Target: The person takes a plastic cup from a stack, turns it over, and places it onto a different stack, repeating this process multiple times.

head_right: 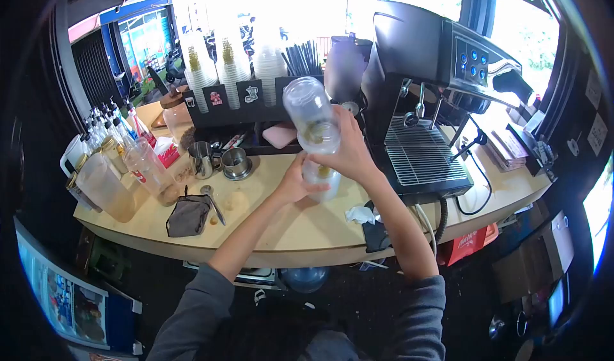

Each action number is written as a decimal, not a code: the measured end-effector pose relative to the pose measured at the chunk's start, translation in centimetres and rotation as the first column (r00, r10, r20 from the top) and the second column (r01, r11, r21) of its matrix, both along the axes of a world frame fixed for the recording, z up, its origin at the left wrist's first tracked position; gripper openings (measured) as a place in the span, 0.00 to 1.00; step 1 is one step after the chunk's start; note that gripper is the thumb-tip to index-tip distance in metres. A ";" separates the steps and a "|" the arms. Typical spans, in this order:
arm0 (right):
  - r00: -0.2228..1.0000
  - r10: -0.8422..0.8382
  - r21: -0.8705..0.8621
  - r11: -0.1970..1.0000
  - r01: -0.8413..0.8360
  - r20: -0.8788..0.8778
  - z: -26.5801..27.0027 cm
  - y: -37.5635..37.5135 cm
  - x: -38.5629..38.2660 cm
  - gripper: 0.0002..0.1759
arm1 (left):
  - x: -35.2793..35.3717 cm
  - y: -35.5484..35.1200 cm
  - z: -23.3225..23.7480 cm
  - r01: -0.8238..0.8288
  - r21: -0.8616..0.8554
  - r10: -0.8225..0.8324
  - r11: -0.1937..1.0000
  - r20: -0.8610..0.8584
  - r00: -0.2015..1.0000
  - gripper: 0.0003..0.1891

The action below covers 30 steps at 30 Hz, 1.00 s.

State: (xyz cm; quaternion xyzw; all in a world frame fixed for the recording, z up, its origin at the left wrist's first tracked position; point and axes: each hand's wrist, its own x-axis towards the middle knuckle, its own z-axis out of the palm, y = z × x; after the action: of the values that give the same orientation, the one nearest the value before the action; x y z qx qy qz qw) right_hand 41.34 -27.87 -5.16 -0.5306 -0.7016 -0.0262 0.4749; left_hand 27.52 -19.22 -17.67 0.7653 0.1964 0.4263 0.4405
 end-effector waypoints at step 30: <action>0.603 0.289 -0.032 0.885 -0.464 -0.743 -6.7 -6.0 -6.8 0.19 | -11.8 -7.7 2.1 0.085 -0.333 0.075 0.939 0.440 0.895 0.27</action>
State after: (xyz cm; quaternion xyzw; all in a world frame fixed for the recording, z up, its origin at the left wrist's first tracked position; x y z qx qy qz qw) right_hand 34.57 -33.86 -11.87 -0.3858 -0.5527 0.3635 0.6431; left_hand 15.77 -26.89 -15.56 0.5590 0.1595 0.5480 0.6015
